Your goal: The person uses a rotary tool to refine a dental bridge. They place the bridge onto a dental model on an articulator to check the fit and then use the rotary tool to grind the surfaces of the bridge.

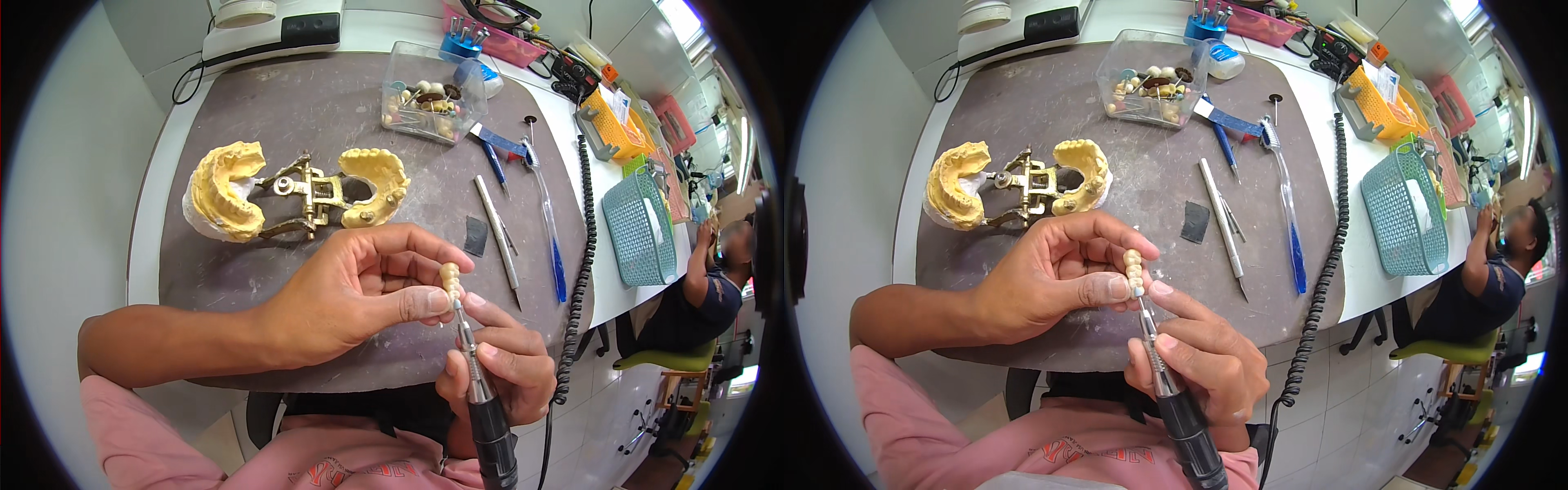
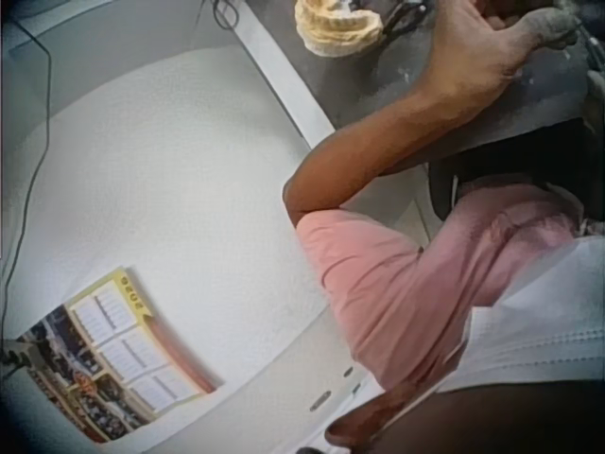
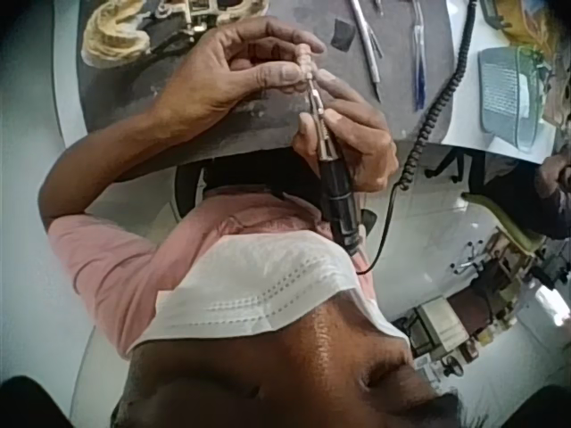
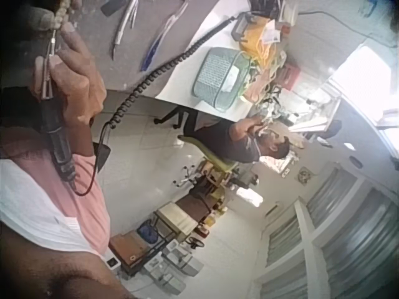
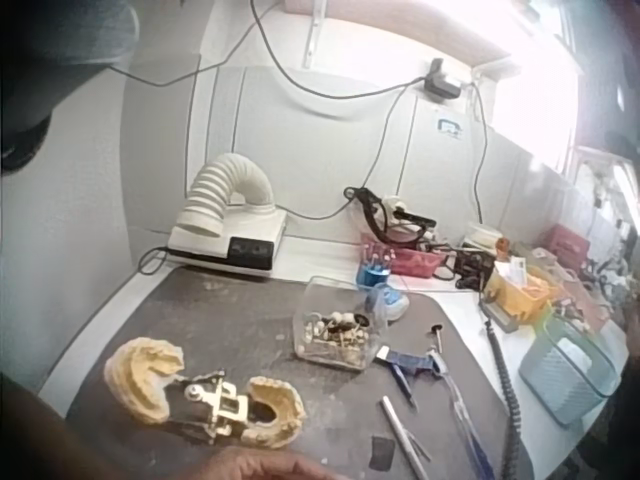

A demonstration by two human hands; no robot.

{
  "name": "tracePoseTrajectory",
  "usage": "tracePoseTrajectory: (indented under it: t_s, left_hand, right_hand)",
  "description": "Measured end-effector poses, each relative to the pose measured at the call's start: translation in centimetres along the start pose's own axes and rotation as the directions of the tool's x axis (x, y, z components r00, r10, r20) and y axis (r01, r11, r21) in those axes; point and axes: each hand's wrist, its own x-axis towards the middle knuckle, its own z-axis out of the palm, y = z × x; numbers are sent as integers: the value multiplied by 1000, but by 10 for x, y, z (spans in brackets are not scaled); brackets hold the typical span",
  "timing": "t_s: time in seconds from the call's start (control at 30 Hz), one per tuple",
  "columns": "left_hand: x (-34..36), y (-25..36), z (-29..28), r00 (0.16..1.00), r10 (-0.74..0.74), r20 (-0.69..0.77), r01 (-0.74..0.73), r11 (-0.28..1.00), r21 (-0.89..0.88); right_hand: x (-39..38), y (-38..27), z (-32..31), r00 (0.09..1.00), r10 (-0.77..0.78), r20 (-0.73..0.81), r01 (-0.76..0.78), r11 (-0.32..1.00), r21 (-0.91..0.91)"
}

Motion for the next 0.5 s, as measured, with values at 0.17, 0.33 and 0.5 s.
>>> tracePoseTrajectory:
  t_s: [0.17, 0.33, 0.5]
  left_hand:
    - [-1, -1, -1, 1000, 14, 8, -14, 1000, 0]
    - [-1, -2, 0, 1000, 7, 2, -7, 1000, -1]
    - [-1, -1, 0, 1000, 9, -1, -9, 1000, 12]
  right_hand:
    - [1, 4, 2, 998, -24, -52, 25, 1000, 8]
    - [2, 4, 1, 998, -59, -15, 58, 997, -48]
    - [1, 0, -3, 998, -21, 65, 26, 997, -78]
